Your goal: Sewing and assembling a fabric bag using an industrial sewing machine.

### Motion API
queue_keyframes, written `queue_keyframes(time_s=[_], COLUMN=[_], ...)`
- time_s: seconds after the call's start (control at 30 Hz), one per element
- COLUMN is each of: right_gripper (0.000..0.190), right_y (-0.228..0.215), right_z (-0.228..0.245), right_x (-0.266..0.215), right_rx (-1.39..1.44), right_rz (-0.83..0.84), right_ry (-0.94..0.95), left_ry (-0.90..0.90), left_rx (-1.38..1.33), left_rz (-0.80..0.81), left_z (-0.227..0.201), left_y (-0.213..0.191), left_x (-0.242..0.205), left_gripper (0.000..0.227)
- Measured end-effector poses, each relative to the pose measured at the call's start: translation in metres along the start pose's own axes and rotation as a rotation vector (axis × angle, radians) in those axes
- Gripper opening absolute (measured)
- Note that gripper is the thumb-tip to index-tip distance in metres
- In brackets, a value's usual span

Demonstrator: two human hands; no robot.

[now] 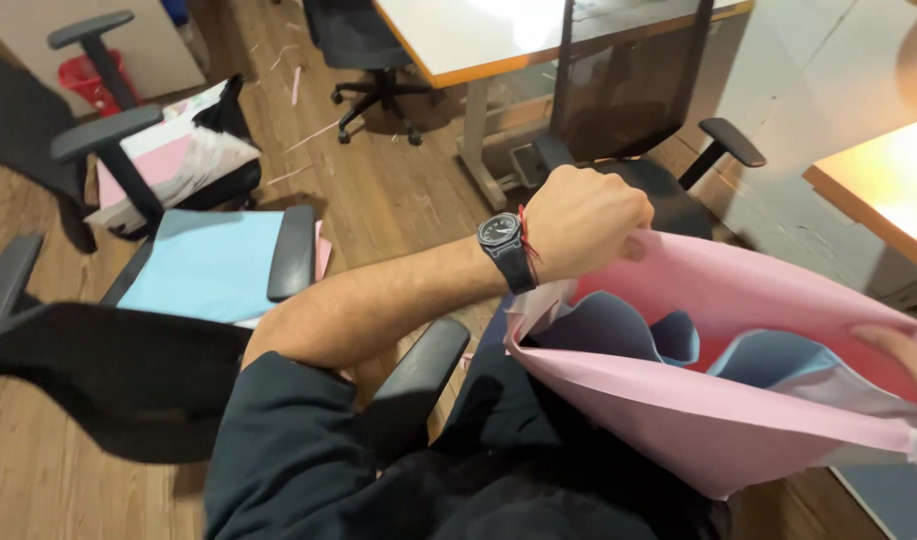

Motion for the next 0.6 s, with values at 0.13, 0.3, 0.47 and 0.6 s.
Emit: queue_keyframes(time_s=[0.13,0.3,0.47,0.6], right_gripper=[0.03,0.033,0.028,0.029], right_y=[0.051,0.043,0.053,0.059], right_z=[0.227,0.247,0.286,0.286], right_x=[-0.122,-0.102,-0.119,-0.113], right_rx=[-0.422,-0.23,-0.791,-0.733], right_rz=[-0.117,-0.186,-0.43,-0.517], right_ry=[-0.097,-0.505,-0.478,-0.604], left_ry=[-0.076,0.068,-0.067,-0.054], left_rx=[0.027,-0.082,0.023,-0.043], left_rz=[0.134,0.134,0.206,0.202], left_z=[0.017,0.052,0.088,0.099], left_y=[0.007,0.033,0.041,0.042], left_x=[0.017,0.029,0.042,0.043], left_gripper=[0.02,0.022,0.026,0.021])
Point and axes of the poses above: each hand's wrist, its own x-axis towards the middle knuckle, its own y-axis out of the palm, z = x × y, the point moved 4 cm from there along x, towards the middle knuckle, and after that the axes turned 3 degrees about -x, right-handed, at the moved point
